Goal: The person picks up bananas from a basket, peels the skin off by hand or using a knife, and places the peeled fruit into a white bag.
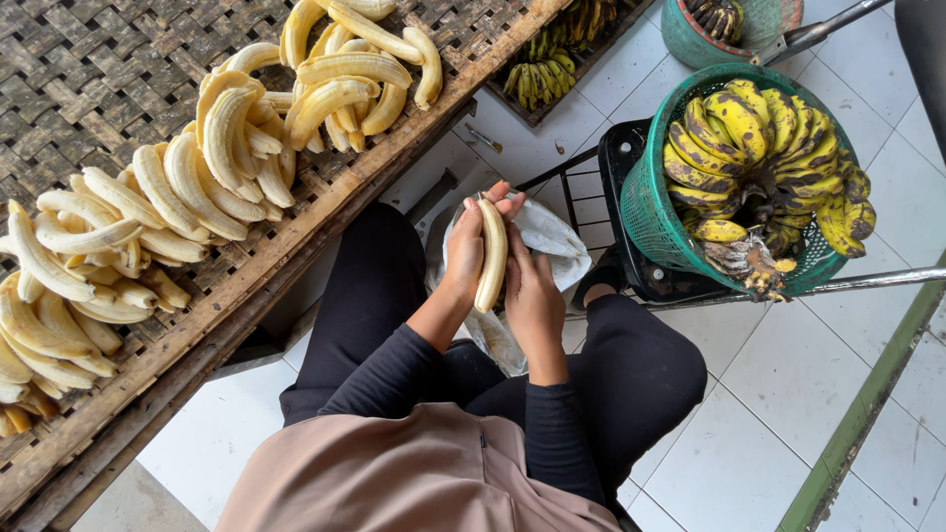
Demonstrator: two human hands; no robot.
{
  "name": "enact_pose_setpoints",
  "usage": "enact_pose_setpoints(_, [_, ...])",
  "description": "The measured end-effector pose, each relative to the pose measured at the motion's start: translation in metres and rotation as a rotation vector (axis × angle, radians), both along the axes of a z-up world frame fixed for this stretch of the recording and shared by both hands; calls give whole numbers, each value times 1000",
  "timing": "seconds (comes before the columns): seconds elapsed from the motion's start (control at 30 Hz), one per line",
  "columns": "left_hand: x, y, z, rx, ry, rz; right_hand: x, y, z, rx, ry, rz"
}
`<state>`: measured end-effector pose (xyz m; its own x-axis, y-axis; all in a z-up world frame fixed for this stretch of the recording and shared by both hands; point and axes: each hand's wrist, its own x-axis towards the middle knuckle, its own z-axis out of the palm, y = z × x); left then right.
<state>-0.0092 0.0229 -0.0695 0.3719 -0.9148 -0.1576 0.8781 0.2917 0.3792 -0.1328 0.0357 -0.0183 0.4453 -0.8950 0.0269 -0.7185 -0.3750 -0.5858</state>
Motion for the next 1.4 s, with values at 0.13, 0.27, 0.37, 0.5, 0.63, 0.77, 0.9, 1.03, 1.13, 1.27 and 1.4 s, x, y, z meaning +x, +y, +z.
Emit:
enact_pose_setpoints(0.13, [6, -4, -10, -250, 306, -195, 1, -1, -1, -225, 161, -66])
enact_pose_setpoints(0.27, [5, 1, -29, -430, 336, -332, -2, 0, -6, -515, 219, -90])
enact_pose_setpoints(0.37, [8, 0, -40, -320, 324, -323, -4, -4, -10, -470, 189, -179])
enact_pose_setpoints(0.5, [56, -11, -29, 91, 27, -102, -21, -14, -7, -377, -77, -246])
enact_pose_setpoints(0.63, [167, -40, 24, 144, -1625, 582, -46, -23, -4, -355, -221, -250])
enact_pose_setpoints(0.77, [269, -83, 93, 537, -2443, 346, -51, -26, -5, -346, -259, -237])
enact_pose_setpoints(0.9, [280, -111, 120, 503, -2928, 90, -48, -24, -16, -275, -312, -212])
enact_pose_setpoints(1.03, [220, -145, 128, 251, -2932, 511, -44, -25, -38, -154, -264, -260])
enact_pose_setpoints(1.13, [123, -163, 117, -73, -2369, 309, -35, -36, -58, -192, -662, -237])
enact_pose_setpoints(1.27, [-50, -197, 103, -594, -2336, 194, -42, -42, -71, 335, -1371, -802])
enact_pose_setpoints(1.4, [-161, -215, 75, -473, -2536, -160, -103, -58, -53, -70, -1395, -961])
